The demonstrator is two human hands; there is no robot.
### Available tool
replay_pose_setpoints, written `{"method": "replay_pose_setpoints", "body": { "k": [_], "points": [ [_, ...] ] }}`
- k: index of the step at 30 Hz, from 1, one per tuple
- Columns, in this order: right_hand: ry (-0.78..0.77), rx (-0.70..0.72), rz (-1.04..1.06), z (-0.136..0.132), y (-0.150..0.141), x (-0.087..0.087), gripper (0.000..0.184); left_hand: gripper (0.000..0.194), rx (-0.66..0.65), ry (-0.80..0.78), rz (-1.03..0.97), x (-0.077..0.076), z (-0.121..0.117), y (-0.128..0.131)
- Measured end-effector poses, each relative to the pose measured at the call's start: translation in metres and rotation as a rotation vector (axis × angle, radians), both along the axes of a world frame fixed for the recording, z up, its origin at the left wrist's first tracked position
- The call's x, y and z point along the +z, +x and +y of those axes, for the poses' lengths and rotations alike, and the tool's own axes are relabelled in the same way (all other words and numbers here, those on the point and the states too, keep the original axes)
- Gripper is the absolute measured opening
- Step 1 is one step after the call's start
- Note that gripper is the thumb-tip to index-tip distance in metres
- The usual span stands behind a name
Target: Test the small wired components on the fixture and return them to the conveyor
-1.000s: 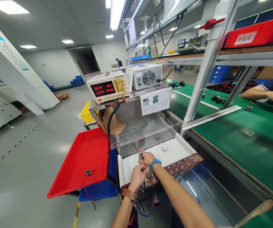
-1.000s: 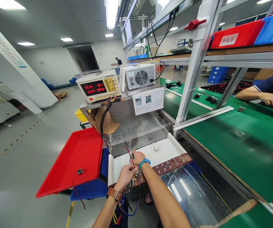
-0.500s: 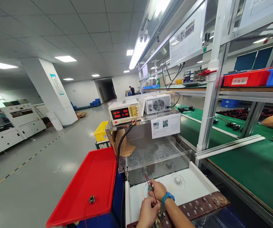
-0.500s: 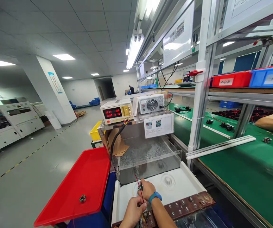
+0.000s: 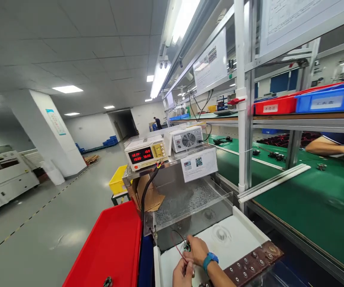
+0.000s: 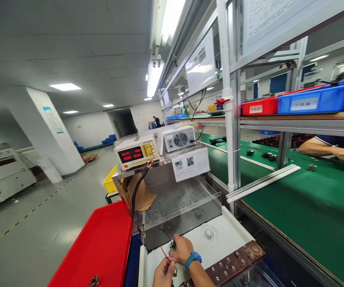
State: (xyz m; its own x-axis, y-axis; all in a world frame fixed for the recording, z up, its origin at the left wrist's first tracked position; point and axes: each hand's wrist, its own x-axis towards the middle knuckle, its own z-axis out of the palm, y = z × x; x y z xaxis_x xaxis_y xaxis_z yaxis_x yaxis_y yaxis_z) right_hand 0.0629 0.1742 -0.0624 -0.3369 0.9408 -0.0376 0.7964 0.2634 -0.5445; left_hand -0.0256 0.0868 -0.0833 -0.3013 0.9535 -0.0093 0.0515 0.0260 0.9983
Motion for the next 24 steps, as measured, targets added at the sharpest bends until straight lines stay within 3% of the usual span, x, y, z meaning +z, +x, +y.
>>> {"method": "replay_pose_setpoints", "body": {
  "k": [4,6,9,13,15,16,17,19,23,24],
  "points": [
    [0.077,-0.248,0.208,-0.002,0.03,0.025,0.022,0.071,0.159,-0.073,-0.017,0.005,0.006,-0.004],
    [0.125,-0.388,0.288,0.0,0.066,0.039,0.02,0.078,0.15,-0.1,-0.053,0.02,0.018,0.006],
    [0.214,-0.611,0.355,0.0,0.144,0.058,0.02,0.087,-0.016,-0.082,-0.113,0.069,0.041,0.049],
    [0.331,-0.979,0.345,-0.01,0.271,0.073,0.031,0.084,-0.375,0.118,-0.247,0.16,0.061,0.123],
    [0.367,-1.154,0.272,-0.017,0.332,0.076,0.037,0.078,-0.456,0.194,-0.242,0.188,0.065,0.146],
    [0.364,-1.234,0.223,-0.021,0.36,0.075,0.039,0.075,-0.467,0.204,-0.223,0.192,0.066,0.151],
    [0.345,-1.31,0.175,-0.025,0.386,0.073,0.04,0.072,-0.47,0.188,-0.194,0.19,0.066,0.153],
    [0.28,-1.437,0.1,-0.029,0.432,0.068,0.042,0.066,-0.453,0.097,-0.113,0.166,0.066,0.147],
    [0.191,-1.519,0.082,-0.021,0.492,0.062,0.042,0.047,-0.443,-0.1,0.055,0.086,0.055,0.113],
    [0.194,-1.502,0.103,-0.016,0.502,0.062,0.044,0.038,-0.373,-0.104,0.099,0.069,0.05,0.105]
  ]
}}
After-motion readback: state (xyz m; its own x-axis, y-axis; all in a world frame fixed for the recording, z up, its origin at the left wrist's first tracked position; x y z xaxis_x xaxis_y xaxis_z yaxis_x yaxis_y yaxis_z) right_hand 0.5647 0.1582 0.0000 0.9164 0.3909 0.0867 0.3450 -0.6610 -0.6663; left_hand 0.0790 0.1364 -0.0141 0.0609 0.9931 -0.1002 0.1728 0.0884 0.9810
